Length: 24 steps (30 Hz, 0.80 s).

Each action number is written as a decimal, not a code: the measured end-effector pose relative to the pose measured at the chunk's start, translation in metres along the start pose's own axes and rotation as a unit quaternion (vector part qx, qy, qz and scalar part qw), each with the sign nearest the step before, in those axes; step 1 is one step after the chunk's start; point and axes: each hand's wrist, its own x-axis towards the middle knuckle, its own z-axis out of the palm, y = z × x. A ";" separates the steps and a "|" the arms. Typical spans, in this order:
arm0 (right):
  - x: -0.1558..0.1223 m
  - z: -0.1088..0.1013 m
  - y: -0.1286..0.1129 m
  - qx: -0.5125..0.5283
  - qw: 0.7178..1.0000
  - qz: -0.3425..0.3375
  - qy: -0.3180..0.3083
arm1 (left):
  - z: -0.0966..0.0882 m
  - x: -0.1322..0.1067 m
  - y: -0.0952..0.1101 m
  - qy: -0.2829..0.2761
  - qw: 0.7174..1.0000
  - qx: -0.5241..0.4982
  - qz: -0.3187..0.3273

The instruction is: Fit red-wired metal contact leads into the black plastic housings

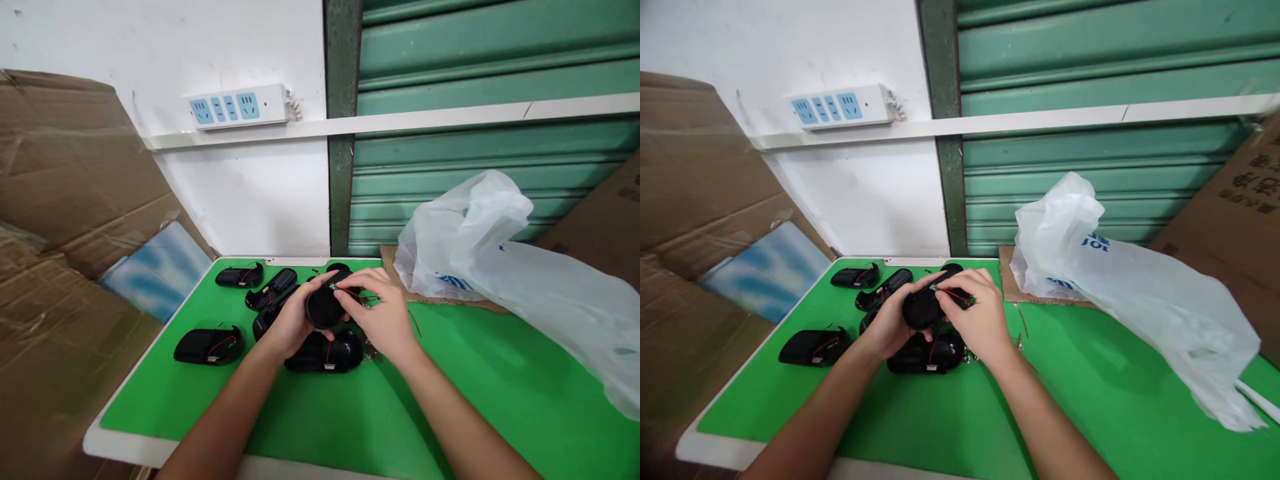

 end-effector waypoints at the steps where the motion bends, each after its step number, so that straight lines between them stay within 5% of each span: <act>1: 0.000 0.000 0.000 0.011 1.000 0.011 -0.004 | 0.000 0.000 -0.001 0.000 1.000 0.002 0.004; 18: -0.001 0.002 -0.001 -0.001 1.000 0.013 -0.014 | -0.001 0.003 -0.003 -0.033 0.999 -0.039 0.001; 24: -0.003 0.004 0.000 0.062 0.995 0.080 -0.022 | -0.001 0.004 -0.004 -0.043 0.999 -0.003 -0.004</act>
